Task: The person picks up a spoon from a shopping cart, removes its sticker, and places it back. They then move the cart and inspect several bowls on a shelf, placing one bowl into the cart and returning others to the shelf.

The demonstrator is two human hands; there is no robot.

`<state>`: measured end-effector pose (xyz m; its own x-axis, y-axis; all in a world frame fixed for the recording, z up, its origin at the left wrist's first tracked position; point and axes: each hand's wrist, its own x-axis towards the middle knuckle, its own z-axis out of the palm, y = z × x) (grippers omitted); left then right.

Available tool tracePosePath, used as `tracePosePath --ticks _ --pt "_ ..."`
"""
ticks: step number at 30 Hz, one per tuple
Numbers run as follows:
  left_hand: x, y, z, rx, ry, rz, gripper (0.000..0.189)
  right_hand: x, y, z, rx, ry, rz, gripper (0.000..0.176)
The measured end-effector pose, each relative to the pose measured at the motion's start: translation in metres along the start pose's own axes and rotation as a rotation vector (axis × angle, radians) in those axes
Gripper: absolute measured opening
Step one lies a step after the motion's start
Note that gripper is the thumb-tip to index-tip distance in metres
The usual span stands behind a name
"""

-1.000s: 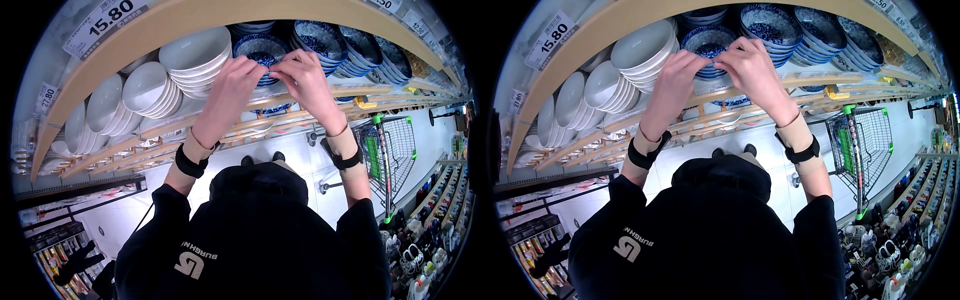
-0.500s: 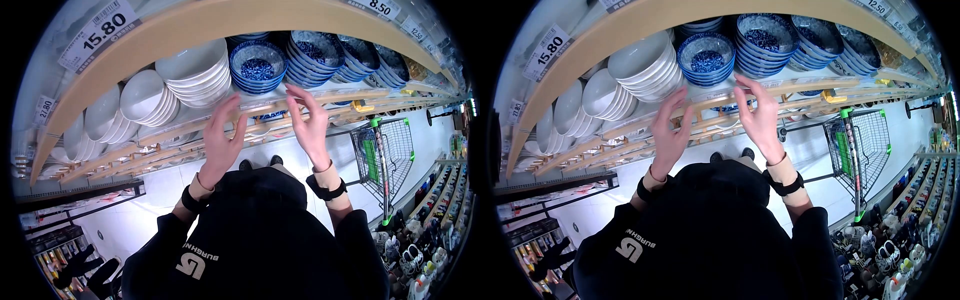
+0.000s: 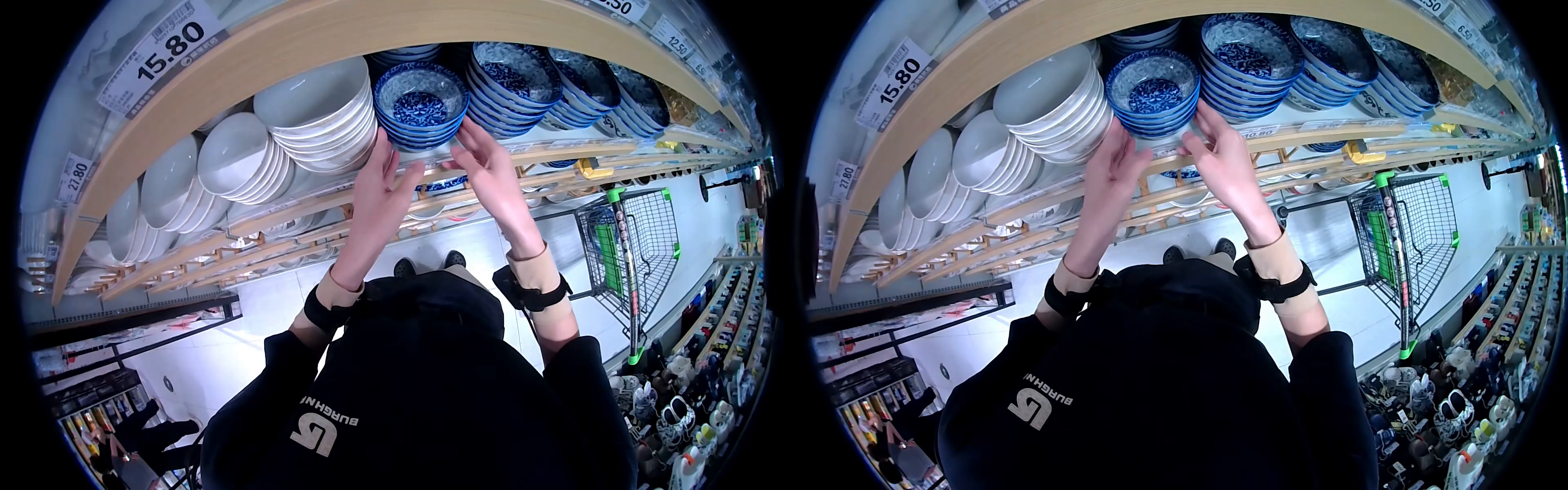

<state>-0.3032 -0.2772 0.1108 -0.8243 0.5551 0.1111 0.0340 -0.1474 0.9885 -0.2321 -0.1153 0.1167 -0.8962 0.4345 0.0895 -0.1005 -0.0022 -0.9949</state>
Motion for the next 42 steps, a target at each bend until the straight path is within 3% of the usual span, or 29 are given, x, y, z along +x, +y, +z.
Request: tracePosePath --ticks 17,25,28,31,34,38,42 --pt "0.002 -0.002 0.002 -0.022 -0.019 0.043 0.088 0.005 -0.007 -0.011 -0.007 -0.106 0.062 0.059" --pt "-0.006 0.002 -0.002 0.014 -0.036 0.032 0.086 -0.002 0.004 -0.012 -0.128 -0.021 -0.033 0.057" --pt "-0.021 0.015 -0.003 0.301 0.045 0.196 0.072 -0.012 -0.017 -0.012 -0.382 0.063 -0.11 0.053" --pt "-0.015 0.037 0.002 0.696 0.14 0.564 0.05 -0.019 -0.032 -0.005 -0.571 0.134 -0.261 0.046" --pt "0.009 0.048 0.009 0.854 0.104 0.678 0.037 -0.01 -0.028 0.001 -0.701 0.17 -0.528 0.045" --pt "0.035 0.041 0.012 1.021 0.015 0.757 0.023 -0.005 -0.028 0.004 -0.768 0.155 -0.537 0.047" --pt "0.039 0.04 0.015 1.049 -0.031 0.689 0.014 -0.005 -0.026 0.004 -0.794 0.176 -0.617 0.043"
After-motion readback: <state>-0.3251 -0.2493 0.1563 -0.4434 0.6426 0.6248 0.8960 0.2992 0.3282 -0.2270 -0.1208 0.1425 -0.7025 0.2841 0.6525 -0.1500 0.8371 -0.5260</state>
